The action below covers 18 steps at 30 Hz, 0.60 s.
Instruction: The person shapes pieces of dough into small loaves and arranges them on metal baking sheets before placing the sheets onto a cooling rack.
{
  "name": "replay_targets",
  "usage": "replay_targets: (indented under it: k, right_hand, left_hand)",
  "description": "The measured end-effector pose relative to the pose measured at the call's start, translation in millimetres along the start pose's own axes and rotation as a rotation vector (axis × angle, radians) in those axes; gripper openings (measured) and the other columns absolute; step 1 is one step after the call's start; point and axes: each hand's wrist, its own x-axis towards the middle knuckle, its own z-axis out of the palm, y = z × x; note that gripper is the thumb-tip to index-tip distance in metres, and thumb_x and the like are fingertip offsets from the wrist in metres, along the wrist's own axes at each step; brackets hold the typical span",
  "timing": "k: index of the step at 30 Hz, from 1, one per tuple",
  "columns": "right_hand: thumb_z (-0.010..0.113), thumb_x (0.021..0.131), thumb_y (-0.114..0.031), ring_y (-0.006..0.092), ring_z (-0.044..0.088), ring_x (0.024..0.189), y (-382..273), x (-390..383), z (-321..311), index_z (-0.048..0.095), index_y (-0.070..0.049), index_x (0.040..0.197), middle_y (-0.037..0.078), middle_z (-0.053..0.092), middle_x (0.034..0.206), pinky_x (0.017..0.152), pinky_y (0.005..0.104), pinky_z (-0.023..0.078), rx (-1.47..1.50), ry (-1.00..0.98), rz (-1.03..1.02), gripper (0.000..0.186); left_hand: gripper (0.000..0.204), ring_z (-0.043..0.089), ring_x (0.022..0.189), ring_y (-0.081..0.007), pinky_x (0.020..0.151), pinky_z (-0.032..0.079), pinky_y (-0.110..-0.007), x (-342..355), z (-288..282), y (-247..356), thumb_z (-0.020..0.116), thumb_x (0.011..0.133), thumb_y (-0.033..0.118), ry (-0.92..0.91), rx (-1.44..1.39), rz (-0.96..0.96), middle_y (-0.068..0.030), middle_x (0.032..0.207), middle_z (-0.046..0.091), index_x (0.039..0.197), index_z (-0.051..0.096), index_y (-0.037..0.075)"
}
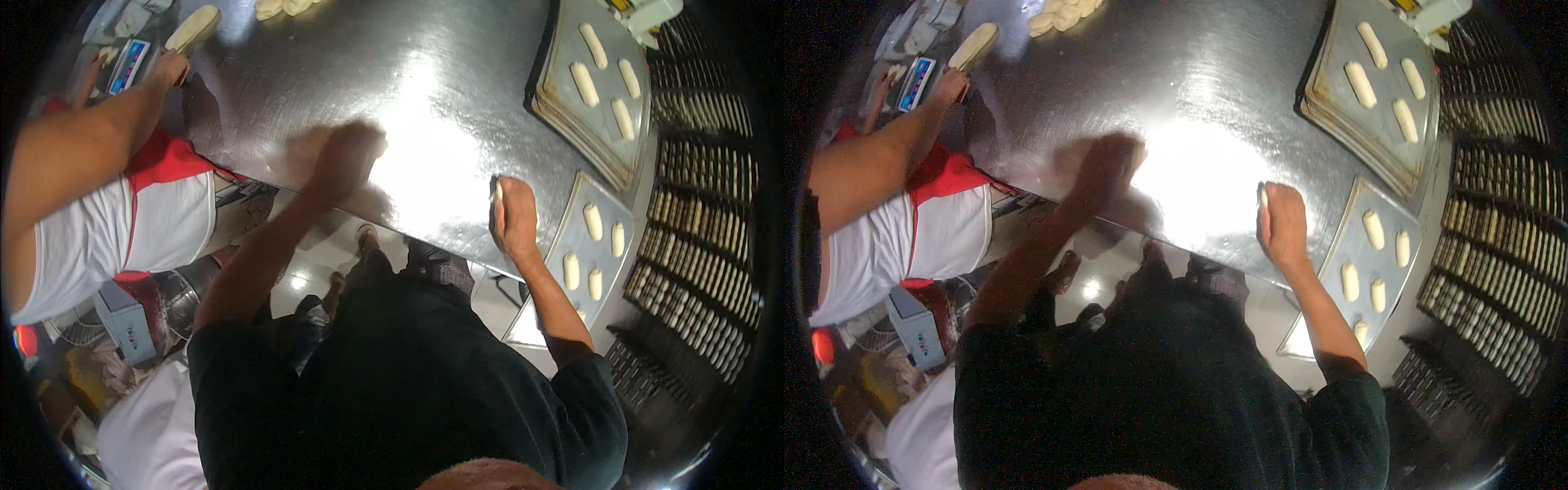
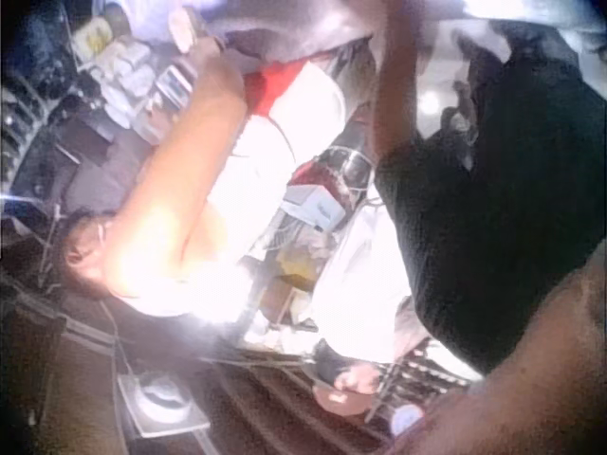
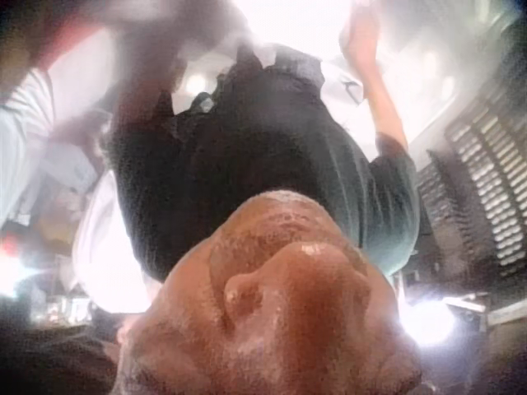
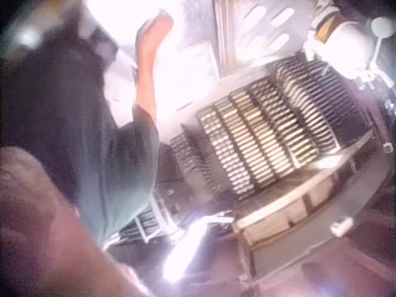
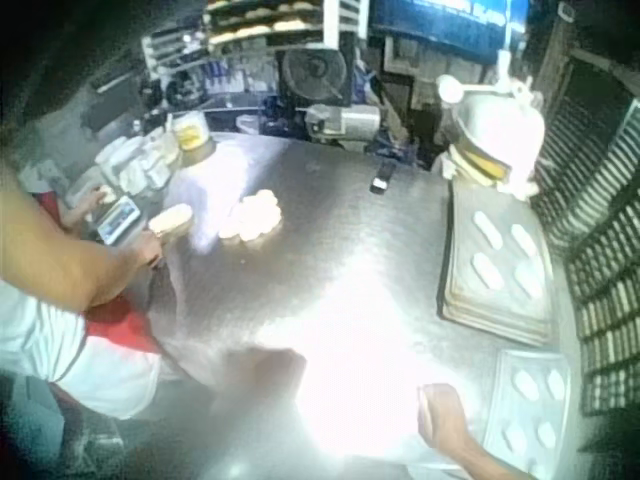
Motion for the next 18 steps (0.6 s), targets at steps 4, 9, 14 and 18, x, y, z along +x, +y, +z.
replay_targets:
  k: [4,9,14,18]
  right_hand:
    - [0.06,0.099,-0.04,0.0443,0.047,0.138,-11.5,-11.4,6.7,0.054,0.002,0.143,0.026,0.054,0.146,0.119,0.0587,0.03,-0.212,-0.139,-0.009,0.061]
    - [0.042,0.103,-0.065,0.0424,0.038,0.149,25.0,89.5,32.3,0.048,0.003,0.15,0.025,0.045,0.158,0.121,0.0576,0.029,-0.276,-0.092,-0.078,0.083]
    - [0.048,0.1,-0.066,0.0451,0.037,0.149,-0.4,37.9,39.5,0.044,0.006,0.151,0.028,0.044,0.157,0.122,0.0585,0.026,-0.153,-0.008,-0.014,0.088]
    - [0.057,0.098,-0.06,0.0476,0.037,0.147,-35.8,-46.7,14.6,0.042,0.007,0.151,0.03,0.043,0.156,0.122,0.0595,0.025,-0.157,-0.119,-0.011,0.086]
  left_hand:
    - [0.05,0.06,0.121,-0.0374,0.106,0.046,-0.052,-25.5,4.7,38.4,0.075,0.085,0.027,-0.033,0.465,0.041,-0.0185,0.127,0.065,0.126,0.062,0.002]
    - [0.077,0.037,0.148,-0.0387,0.121,0.026,-0.058,63.9,19.6,-8.2,0.063,0.099,0.051,-0.066,0.564,-0.015,-0.024,0.159,0.04,0.149,0.044,-0.005]
    - [0.079,0.044,0.137,-0.037,0.115,0.029,-0.06,25.5,20.5,12.8,0.066,0.097,0.05,-0.214,0.443,-0.044,-0.0258,0.149,0.046,0.149,0.042,-0.005]
    - [0.076,0.047,0.133,-0.0381,0.113,0.029,-0.063,-27.0,22.0,68.0,0.067,0.096,0.047,-0.082,0.449,0.02,-0.0263,0.145,0.05,0.148,0.044,-0.004]
